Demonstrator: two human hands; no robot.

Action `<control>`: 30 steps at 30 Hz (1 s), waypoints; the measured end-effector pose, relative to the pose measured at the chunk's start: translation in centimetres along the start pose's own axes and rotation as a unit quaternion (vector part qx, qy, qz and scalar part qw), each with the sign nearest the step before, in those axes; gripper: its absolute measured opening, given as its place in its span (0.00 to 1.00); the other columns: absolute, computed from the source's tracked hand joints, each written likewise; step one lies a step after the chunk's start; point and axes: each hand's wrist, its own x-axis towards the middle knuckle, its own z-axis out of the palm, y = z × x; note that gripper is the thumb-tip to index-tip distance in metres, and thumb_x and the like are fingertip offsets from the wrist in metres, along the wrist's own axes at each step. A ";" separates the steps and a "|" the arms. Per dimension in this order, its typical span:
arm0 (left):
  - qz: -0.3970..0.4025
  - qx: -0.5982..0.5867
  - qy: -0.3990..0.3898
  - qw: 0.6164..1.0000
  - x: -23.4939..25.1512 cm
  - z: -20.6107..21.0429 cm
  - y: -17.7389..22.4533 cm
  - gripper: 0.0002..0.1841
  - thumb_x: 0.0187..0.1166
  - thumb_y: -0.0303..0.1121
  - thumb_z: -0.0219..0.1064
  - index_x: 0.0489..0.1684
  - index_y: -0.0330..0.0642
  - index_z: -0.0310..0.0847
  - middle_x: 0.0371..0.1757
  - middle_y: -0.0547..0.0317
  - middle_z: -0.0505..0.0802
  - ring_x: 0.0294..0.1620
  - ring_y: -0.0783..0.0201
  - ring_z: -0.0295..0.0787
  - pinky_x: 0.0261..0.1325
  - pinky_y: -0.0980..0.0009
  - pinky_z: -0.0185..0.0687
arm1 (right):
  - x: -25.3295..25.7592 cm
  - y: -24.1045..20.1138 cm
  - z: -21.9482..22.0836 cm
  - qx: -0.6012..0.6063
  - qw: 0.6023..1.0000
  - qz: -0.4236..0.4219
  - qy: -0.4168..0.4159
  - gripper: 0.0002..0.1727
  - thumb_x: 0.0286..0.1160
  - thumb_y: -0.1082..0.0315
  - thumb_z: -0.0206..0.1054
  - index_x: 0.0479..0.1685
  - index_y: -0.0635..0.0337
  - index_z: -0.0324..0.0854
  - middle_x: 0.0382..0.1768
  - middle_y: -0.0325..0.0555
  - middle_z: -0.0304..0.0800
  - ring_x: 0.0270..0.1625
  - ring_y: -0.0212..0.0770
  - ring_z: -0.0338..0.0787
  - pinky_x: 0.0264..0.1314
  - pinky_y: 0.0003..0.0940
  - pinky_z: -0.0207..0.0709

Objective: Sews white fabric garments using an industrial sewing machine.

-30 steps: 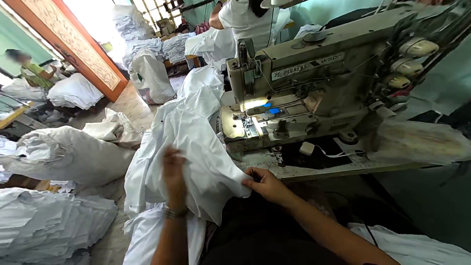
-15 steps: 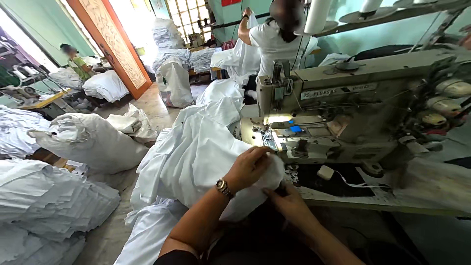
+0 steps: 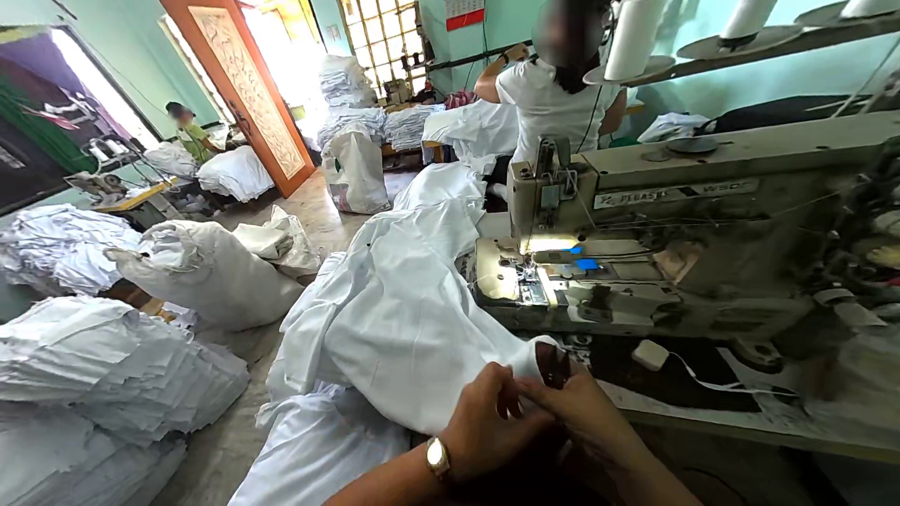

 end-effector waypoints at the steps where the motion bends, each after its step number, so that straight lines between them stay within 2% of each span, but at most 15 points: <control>1: -0.058 -0.049 -0.022 0.997 0.1 -0.4 0.2 0.17 0.68 0.31 0.81 0.41 0.31 0.78 0.30 0.56 0.87 0.29 0.70 0.85 0.36 0.75 0.85 | 0.2 0.1 0.1 -0.010 1.000 0.002 -0.018 0.19 0.49 0.70 0.87 0.39 0.52 0.85 0.31 0.33 0.90 0.33 0.26 0.89 0.38 0.24 0.87; 3: -0.163 -0.148 -0.094 0.971 1.4 -2.1 0.7 0.12 0.69 0.24 0.77 0.44 0.31 0.81 0.32 0.61 0.90 0.32 0.74 0.86 0.40 0.76 0.85 | 0.3 -0.2 0.0 -0.012 0.999 -0.003 -0.046 0.17 0.49 0.66 0.88 0.35 0.47 0.85 0.25 0.27 0.86 0.24 0.21 0.82 0.27 0.18 0.79; 5: -0.203 -0.211 -0.119 0.949 1.9 -2.8 1.1 0.17 0.66 0.21 0.79 0.50 0.32 0.78 0.39 0.60 0.91 0.39 0.71 0.91 0.47 0.72 0.90 | -0.2 -0.5 0.1 -0.002 0.999 -0.007 -0.053 0.17 0.49 0.66 0.89 0.36 0.49 0.86 0.24 0.28 0.87 0.22 0.21 0.83 0.26 0.17 0.80; 8: -0.191 -0.195 -0.102 0.957 1.5 -1.8 1.0 0.26 0.60 0.21 0.83 0.55 0.32 0.74 0.42 0.57 0.91 0.42 0.69 0.91 0.49 0.70 0.91 | -0.9 -0.2 0.4 -0.019 0.998 -0.016 -0.051 0.17 0.52 0.65 0.88 0.40 0.52 0.88 0.26 0.31 0.88 0.26 0.24 0.85 0.30 0.20 0.83; 11: -0.156 -0.160 -0.141 0.965 1.8 -2.0 0.7 0.17 0.64 0.22 0.80 0.46 0.32 0.78 0.35 0.59 0.92 0.37 0.72 0.90 0.46 0.73 0.88 | -1.1 -0.2 0.2 -0.036 0.998 -0.030 -0.048 0.17 0.53 0.64 0.87 0.39 0.51 0.87 0.25 0.29 0.87 0.26 0.23 0.85 0.31 0.20 0.82; 13: -0.102 -0.096 -0.154 0.978 2.1 -3.1 1.1 0.09 0.70 0.23 0.75 0.42 0.29 0.81 0.35 0.56 0.91 0.37 0.71 0.89 0.47 0.73 0.86 | -1.4 -0.5 -0.4 -0.045 0.996 -0.046 -0.062 0.16 0.53 0.66 0.87 0.40 0.50 0.86 0.26 0.28 0.89 0.28 0.23 0.87 0.34 0.20 0.84; 15: -0.061 -0.027 -0.069 0.995 2.5 -5.1 2.0 0.08 0.69 0.19 0.68 0.44 0.28 0.84 0.36 0.54 0.91 0.35 0.70 0.88 0.43 0.73 0.86 | -1.4 -0.9 -1.5 -0.130 0.985 -0.087 -0.078 0.16 0.56 0.65 0.85 0.41 0.49 0.85 0.28 0.25 0.88 0.29 0.19 0.85 0.34 0.17 0.82; 17: -0.041 -0.044 0.077 0.995 3.3 -7.8 3.2 0.07 0.69 0.19 0.66 0.43 0.33 0.83 0.34 0.63 0.88 0.32 0.76 0.83 0.37 0.77 0.82 | -0.9 -1.1 -3.8 -0.308 0.933 -0.170 -0.075 0.13 0.61 0.64 0.78 0.44 0.53 0.87 0.30 0.29 0.88 0.29 0.20 0.83 0.33 0.19 0.81; 19: -0.036 -0.133 0.130 0.982 3.9 -10.6 5.0 0.10 0.72 0.19 0.64 0.47 0.42 0.81 0.40 0.69 0.89 0.35 0.77 0.85 0.39 0.77 0.85 | 0.0 -1.7 -6.3 -0.403 0.881 -0.245 0.008 0.12 0.65 0.68 0.73 0.45 0.64 0.87 0.34 0.48 0.90 0.32 0.37 0.87 0.35 0.38 0.85; 20: -0.035 -0.148 0.110 0.982 3.9 -11.4 5.8 0.11 0.73 0.19 0.64 0.49 0.42 0.80 0.44 0.68 0.89 0.35 0.77 0.85 0.39 0.77 0.86 | 0.4 -2.2 -7.2 -0.406 0.870 -0.270 0.075 0.13 0.66 0.69 0.71 0.46 0.67 0.85 0.36 0.50 0.89 0.33 0.36 0.87 0.36 0.36 0.85; 22: -0.060 -0.061 0.009 0.996 3.8 -11.3 6.4 0.15 0.75 0.19 0.63 0.58 0.36 0.78 0.52 0.61 0.89 0.31 0.79 0.83 0.35 0.80 0.84 | 0.9 -2.6 -7.2 -0.390 0.854 -0.309 0.153 0.15 0.72 0.65 0.68 0.47 0.70 0.82 0.37 0.48 0.87 0.35 0.26 0.83 0.38 0.22 0.80; 24: -0.122 0.060 -0.120 0.983 4.2 -10.7 6.0 0.22 0.76 0.22 0.64 0.71 0.37 0.74 0.50 0.56 0.91 0.29 0.73 0.85 0.34 0.75 0.85 | 0.9 -1.8 -6.0 -0.382 0.864 -0.308 0.113 0.14 0.72 0.64 0.68 0.45 0.68 0.85 0.39 0.48 0.90 0.39 0.29 0.87 0.43 0.25 0.84; 26: -0.155 0.033 -0.187 0.969 4.7 -11.2 5.7 0.22 0.80 0.26 0.65 0.73 0.38 0.71 0.34 0.61 0.90 0.26 0.73 0.83 0.33 0.75 0.82 | 0.9 -0.6 -5.4 -0.367 0.895 -0.247 0.063 0.11 0.67 0.65 0.69 0.44 0.62 0.87 0.39 0.42 0.91 0.40 0.29 0.89 0.44 0.26 0.85; 28: -0.157 -0.094 -0.151 0.972 4.8 -12.6 6.1 0.17 0.82 0.28 0.62 0.69 0.42 0.74 0.29 0.70 0.89 0.28 0.79 0.84 0.36 0.79 0.82 | 1.1 -0.4 -6.0 -0.306 0.936 -0.164 0.064 0.10 0.67 0.68 0.72 0.44 0.61 0.88 0.39 0.38 0.92 0.36 0.24 0.87 0.39 0.23 0.83; 30: -0.169 -0.139 -0.083 0.972 4.8 -14.0 6.5 0.15 0.86 0.30 0.59 0.69 0.47 0.76 0.32 0.70 0.92 0.32 0.78 0.88 0.42 0.76 0.87 | 0.8 -1.2 -6.4 -0.165 0.982 -0.073 0.060 0.08 0.68 0.74 0.75 0.45 0.59 0.89 0.34 0.33 0.93 0.22 0.20 0.80 0.22 0.17 0.75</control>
